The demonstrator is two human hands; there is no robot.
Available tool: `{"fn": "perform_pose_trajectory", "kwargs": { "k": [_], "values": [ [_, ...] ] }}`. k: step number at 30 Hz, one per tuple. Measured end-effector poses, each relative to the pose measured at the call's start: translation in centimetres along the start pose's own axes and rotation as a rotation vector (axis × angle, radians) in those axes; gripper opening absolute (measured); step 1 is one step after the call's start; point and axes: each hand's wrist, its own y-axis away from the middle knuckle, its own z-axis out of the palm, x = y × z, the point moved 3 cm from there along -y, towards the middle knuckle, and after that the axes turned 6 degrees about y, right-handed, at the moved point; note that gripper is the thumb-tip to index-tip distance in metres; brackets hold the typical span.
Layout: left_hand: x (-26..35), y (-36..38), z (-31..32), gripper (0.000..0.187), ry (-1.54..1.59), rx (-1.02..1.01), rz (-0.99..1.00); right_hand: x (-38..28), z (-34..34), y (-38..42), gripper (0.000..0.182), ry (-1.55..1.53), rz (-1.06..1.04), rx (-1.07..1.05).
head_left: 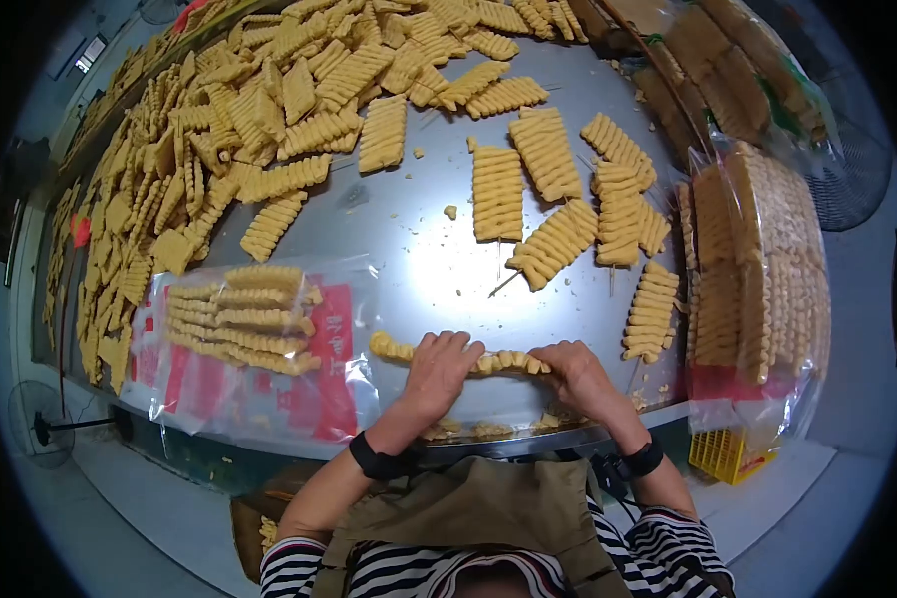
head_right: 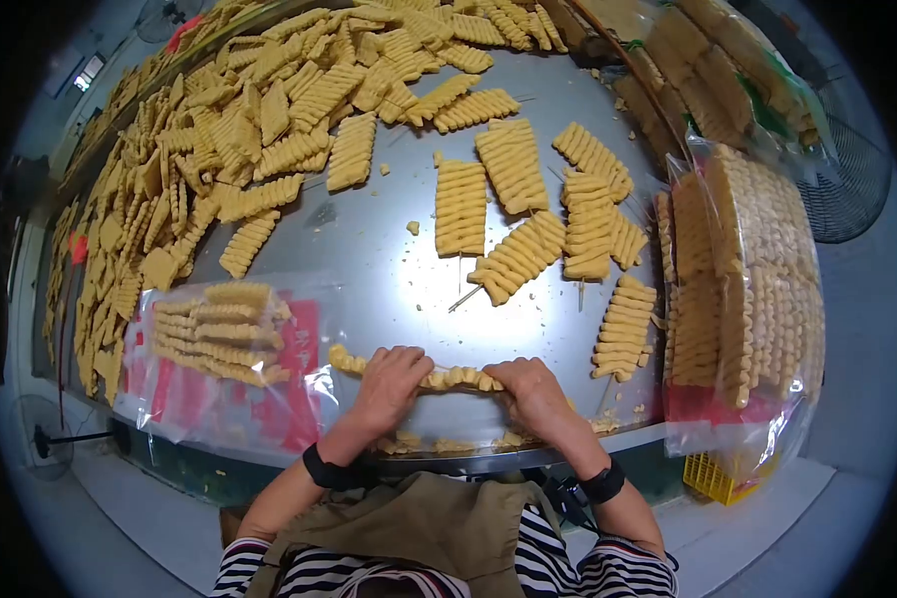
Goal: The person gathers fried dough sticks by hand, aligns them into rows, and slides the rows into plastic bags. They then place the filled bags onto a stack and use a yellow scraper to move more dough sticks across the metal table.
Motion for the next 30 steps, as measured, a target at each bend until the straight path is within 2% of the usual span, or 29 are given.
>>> {"fn": "perform_pose_trajectory", "kwargs": {
  "k": [1, 4, 6, 8, 9, 10, 12, 14, 16, 18, 22, 24, 25, 26, 28, 29, 30],
  "values": [
    [-0.3, -0.2, 0.0, 0.021, 0.016, -0.081, -0.016, -0.4, -0.4, 0.2, 0.037, 0.032, -0.030, -0.010],
    [0.2, -1.1, -2.1, 0.022, 0.029, -0.105, -0.046, -2.2, -1.8, 0.4, 0.040, 0.121, -0.085, 0.039],
    [-0.2, -0.9, -1.4, 0.015, 0.040, -0.047, -0.004, -0.8, 0.5, 1.3, 0.041, 0.160, -0.132, 0.075],
    [-0.5, 0.1, 0.2, 0.007, -0.002, -0.125, 0.075, 1.0, 3.7, 2.0, 0.036, 0.095, -0.065, -0.159],
    [-0.3, 0.2, 0.1, 0.003, -0.008, -0.095, 0.091, 1.4, 3.6, 1.9, 0.040, 0.027, -0.050, -0.241],
    [-0.4, 0.2, 0.3, 0.003, -0.011, -0.093, 0.087, 1.4, 2.8, 0.9, 0.040, 0.027, -0.055, -0.244],
    [-0.7, 0.7, 0.4, 0.004, -0.033, -0.075, 0.041, 1.6, 0.1, -2.5, 0.053, 0.048, 0.005, -0.129],
    [-0.5, 0.8, 0.5, 0.002, -0.057, -0.065, 0.024, 1.5, -2.3, -7.7, 0.067, 0.033, 0.149, 0.139],
    [-0.4, 0.9, 0.4, 0.005, -0.038, -0.016, -0.008, 2.9, -2.3, -13.6, 0.079, 0.293, 0.136, 0.358],
    [-0.1, 1.0, 0.2, 0.006, -0.041, -0.018, -0.009, 4.0, -0.6, -18.2, 0.076, 0.423, 0.197, 0.414],
    [-0.1, 1.3, 0.1, 0.004, -0.094, 0.010, -0.009, 5.4, 1.4, -20.5, 0.065, 0.485, 0.195, 0.447],
    [0.1, 1.8, 0.6, 0.002, -0.085, -0.060, -0.099, 5.1, 1.2, -18.8, 0.059, 0.380, 0.080, 0.366],
    [0.4, 1.5, 0.4, 0.002, -0.133, 0.004, -0.076, 4.7, 0.8, -17.7, 0.061, 0.225, 0.035, 0.265],
    [0.8, 1.2, 0.3, 0.006, -0.182, 0.067, -0.051, 4.7, 1.0, -16.1, 0.061, 0.090, -0.080, 0.259],
    [0.9, 1.1, 0.3, 0.005, -0.151, 0.055, -0.074, 4.0, 0.5, -14.1, 0.060, -0.183, -0.087, 0.073],
    [1.0, 0.9, 0.3, 0.006, -0.142, 0.043, -0.093, 3.5, 0.0, -13.0, 0.052, -0.335, -0.018, -0.010],
    [1.4, 0.7, 0.2, 0.006, -0.134, 0.038, -0.082, 4.0, 0.4, -12.2, 0.056, -0.401, -0.001, -0.076]
  ]
}}
